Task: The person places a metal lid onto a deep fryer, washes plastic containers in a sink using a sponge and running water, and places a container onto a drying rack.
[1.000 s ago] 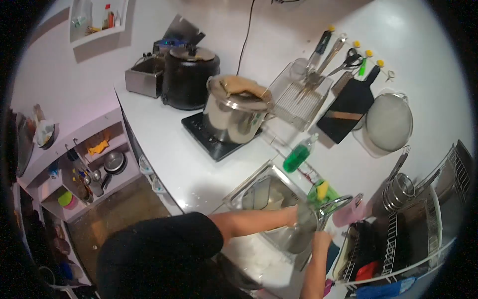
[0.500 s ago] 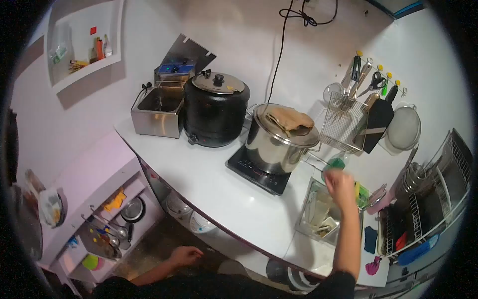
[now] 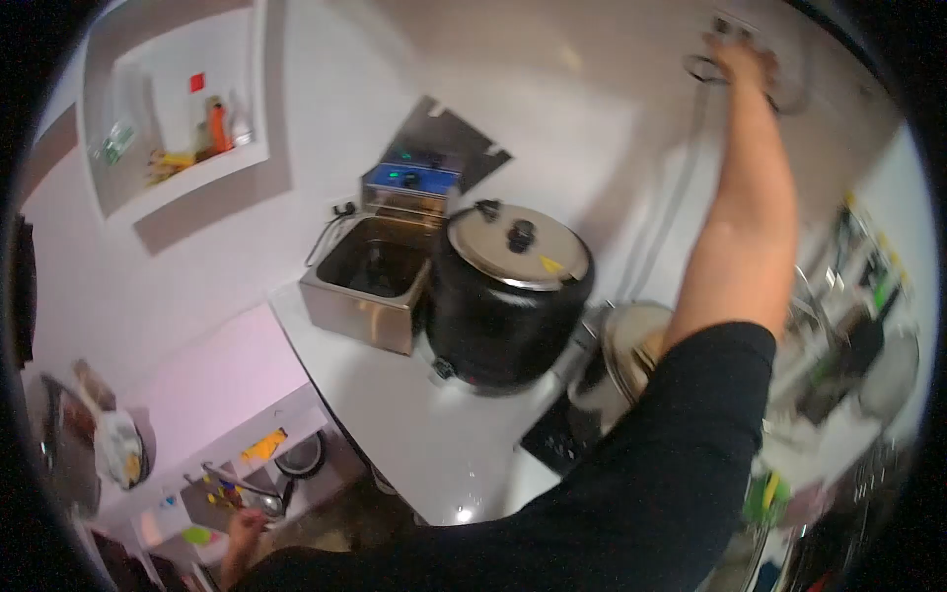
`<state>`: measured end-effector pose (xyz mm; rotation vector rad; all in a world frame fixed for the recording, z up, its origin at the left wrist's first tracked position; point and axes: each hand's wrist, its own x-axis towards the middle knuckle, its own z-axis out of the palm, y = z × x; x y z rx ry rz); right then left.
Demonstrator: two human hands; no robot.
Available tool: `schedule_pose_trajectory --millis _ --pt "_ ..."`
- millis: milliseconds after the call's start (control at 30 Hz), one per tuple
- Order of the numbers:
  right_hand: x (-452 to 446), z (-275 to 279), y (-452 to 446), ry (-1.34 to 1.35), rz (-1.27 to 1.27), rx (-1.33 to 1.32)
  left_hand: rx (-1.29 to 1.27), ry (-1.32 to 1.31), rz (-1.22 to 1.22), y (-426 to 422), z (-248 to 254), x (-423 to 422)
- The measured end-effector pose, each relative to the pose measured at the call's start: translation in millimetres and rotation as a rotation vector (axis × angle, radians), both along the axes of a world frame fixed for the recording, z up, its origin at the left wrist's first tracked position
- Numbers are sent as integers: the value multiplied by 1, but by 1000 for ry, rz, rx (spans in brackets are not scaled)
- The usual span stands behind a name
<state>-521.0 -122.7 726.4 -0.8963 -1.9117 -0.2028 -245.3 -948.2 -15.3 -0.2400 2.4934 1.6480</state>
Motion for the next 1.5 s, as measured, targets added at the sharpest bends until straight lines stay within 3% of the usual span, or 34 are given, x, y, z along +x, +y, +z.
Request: schedule_pose_trajectory --millis 33,67,133,200,233,267,367,400,467,567,633,700,867,933,1067,1133,1200,1267,1333,1467,1500 --pt "-18 2 2 211 25 -83 404 171 100 -13 0 8" --pt "-28 19 15 -124 27 -49 476 96 220 -14 39 12" --pt "-66 26 52 -120 -75 50 224 112 482 -20 79 -2" --pt "-103 52 135 -104 -73 182 57 125 502 -26 112 -36" --pt "-102 51 132 -107 -144 233 -96 173 489 -15 133 -61" --pt "-93 45 132 -115 -212 287 -29 157 525 -10 143 -86" --pt "-80 14 128 158 260 631 -159 304 315 55 231 -178" --pt "-78 4 130 188 384 759 -44 361 230 72 248 -209" --pt "-59 -33 94 -49 299 831 -82 440 16 86 262 -275" --pt "-28 -106 -1 -499 -128 704 -305 442 -224 109 286 -376" --pt "-12 -127 13 -630 -235 744 -104 543 -232 122 272 -452" --pt "5 -145 55 -722 -318 848 -212 552 -264 131 256 -531" --pt "60 -179 93 -958 -440 657 -632 361 -144 186 250 -671" --pt "77 -192 106 -964 -438 566 -610 303 -165 203 242 -712" --pt "77 -168 107 -988 -326 503 -496 185 -173 227 220 -739" --pt "74 -154 106 -987 -270 476 -636 232 -226 230 212 -747" --pt "69 -144 104 -981 -212 453 -942 451 -407 226 184 -764" --pt "66 -137 99 -969 -160 446 -883 495 -342 224 182 -763" --pt "64 -131 92 -937 -94 439 -1015 543 -538 220 181 -766" --pt "57 -130 72 -870 89 448 -979 677 -570 202 177 -756" --pt "54 -132 67 -840 144 450 -705 528 -475 193 185 -744"
